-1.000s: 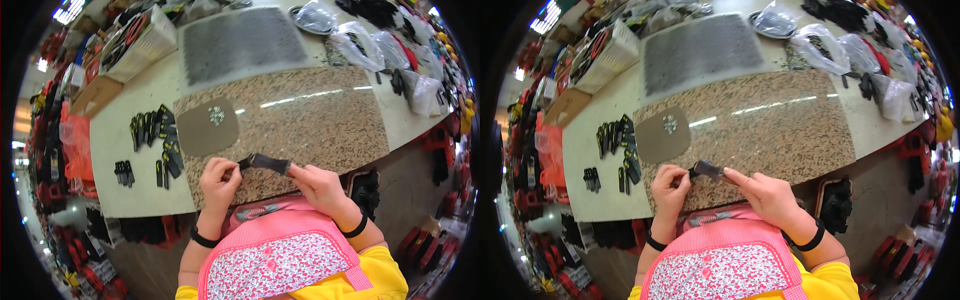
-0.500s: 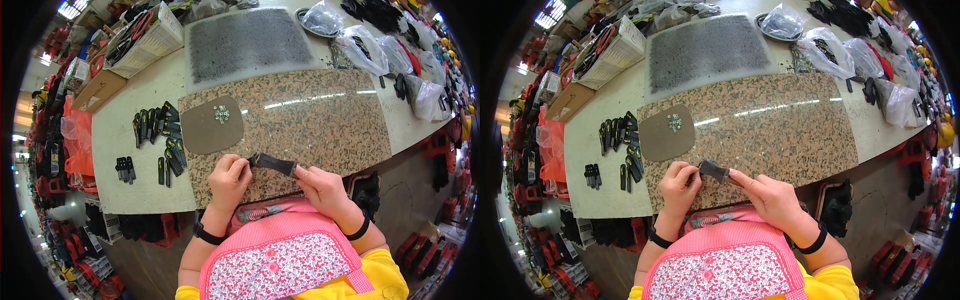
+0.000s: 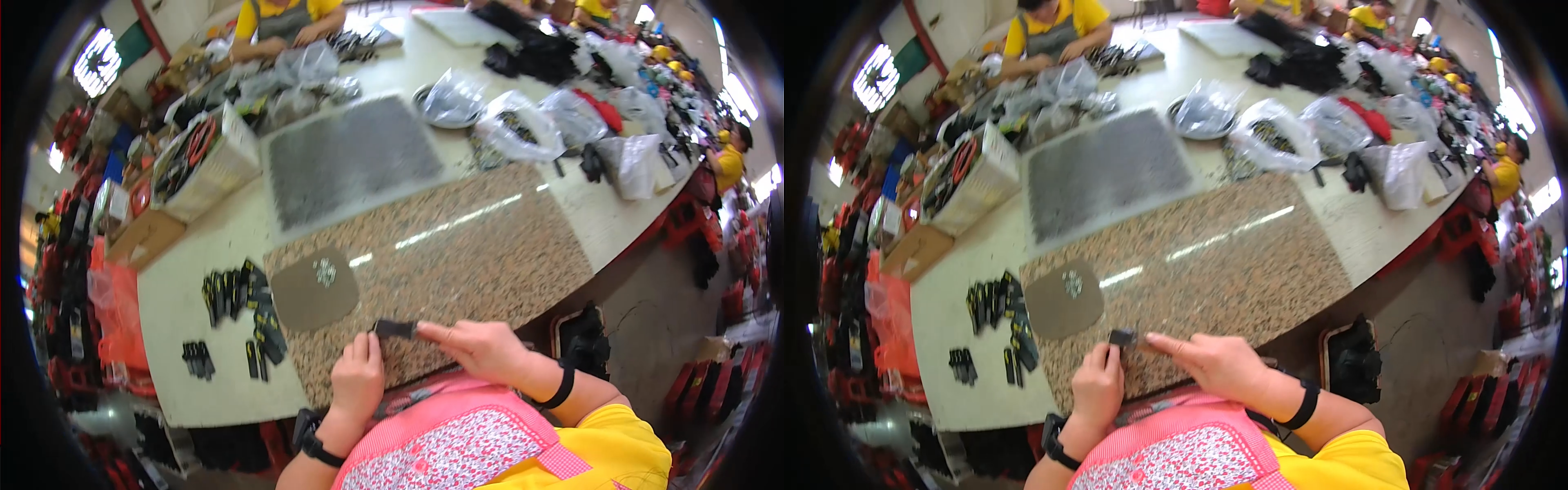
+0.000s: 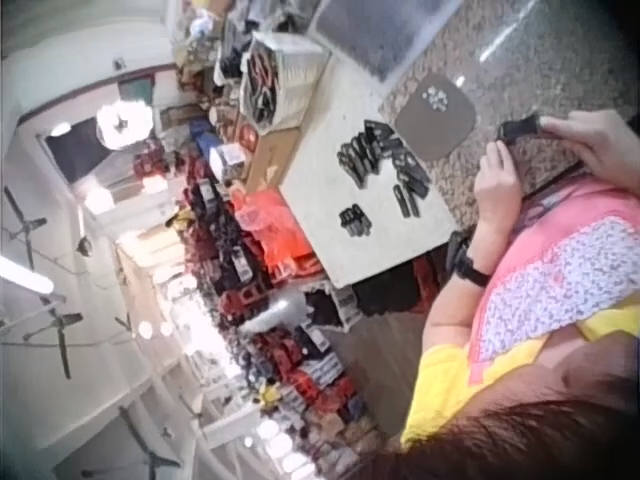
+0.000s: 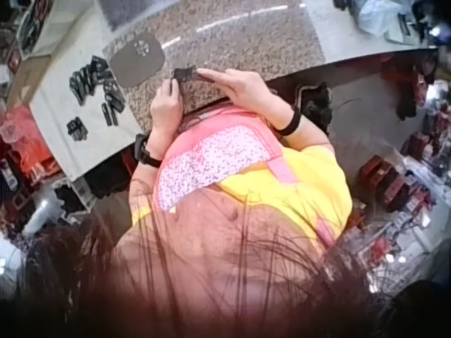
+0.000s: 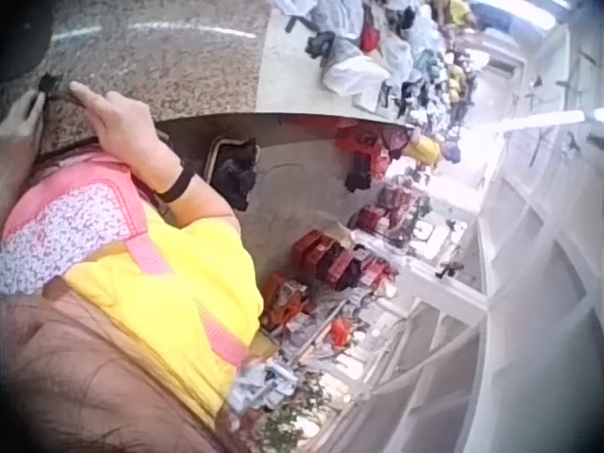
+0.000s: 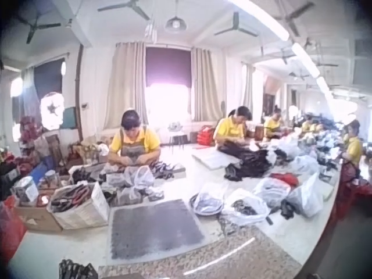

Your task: Hammering metal studs into synthetic straps on a factory assembly line.

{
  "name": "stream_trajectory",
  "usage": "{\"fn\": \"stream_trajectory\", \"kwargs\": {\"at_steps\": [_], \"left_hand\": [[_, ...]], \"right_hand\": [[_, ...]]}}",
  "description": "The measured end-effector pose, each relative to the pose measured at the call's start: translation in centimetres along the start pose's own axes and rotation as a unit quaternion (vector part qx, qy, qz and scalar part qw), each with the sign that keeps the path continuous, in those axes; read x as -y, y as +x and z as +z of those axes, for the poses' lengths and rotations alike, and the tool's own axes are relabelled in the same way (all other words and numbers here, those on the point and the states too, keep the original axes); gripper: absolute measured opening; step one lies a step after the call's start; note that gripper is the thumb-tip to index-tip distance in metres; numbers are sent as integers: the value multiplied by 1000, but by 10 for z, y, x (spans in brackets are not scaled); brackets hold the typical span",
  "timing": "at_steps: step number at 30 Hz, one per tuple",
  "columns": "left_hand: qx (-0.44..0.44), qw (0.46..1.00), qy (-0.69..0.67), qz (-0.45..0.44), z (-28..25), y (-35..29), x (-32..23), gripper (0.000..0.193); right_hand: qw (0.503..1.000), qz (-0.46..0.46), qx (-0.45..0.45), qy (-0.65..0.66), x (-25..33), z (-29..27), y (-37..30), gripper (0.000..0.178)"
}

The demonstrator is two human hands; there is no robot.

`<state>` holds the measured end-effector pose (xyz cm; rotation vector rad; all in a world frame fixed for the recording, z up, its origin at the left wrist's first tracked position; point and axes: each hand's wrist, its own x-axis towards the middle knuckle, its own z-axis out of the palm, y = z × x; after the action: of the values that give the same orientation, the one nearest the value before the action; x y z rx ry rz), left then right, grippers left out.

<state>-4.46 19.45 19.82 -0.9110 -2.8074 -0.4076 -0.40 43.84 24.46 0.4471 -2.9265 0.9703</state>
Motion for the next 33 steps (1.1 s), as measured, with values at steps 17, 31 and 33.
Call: {"fn": "stream_trajectory", "kwargs": {"at_steps": [17,31,33], "left_hand": [[31,998,44,36,8,9,-3,12],[42,998,-10,37,-3,15,7,14],[54,997,1,51,-8,17,11,15]], "right_hand": [[1000,-13,-6,-15,-2,0,-8,54],[998,-19,39,-42,-1,-3,-7,56],[998,-13,40,-48,-2,-3,-6,56]]}}
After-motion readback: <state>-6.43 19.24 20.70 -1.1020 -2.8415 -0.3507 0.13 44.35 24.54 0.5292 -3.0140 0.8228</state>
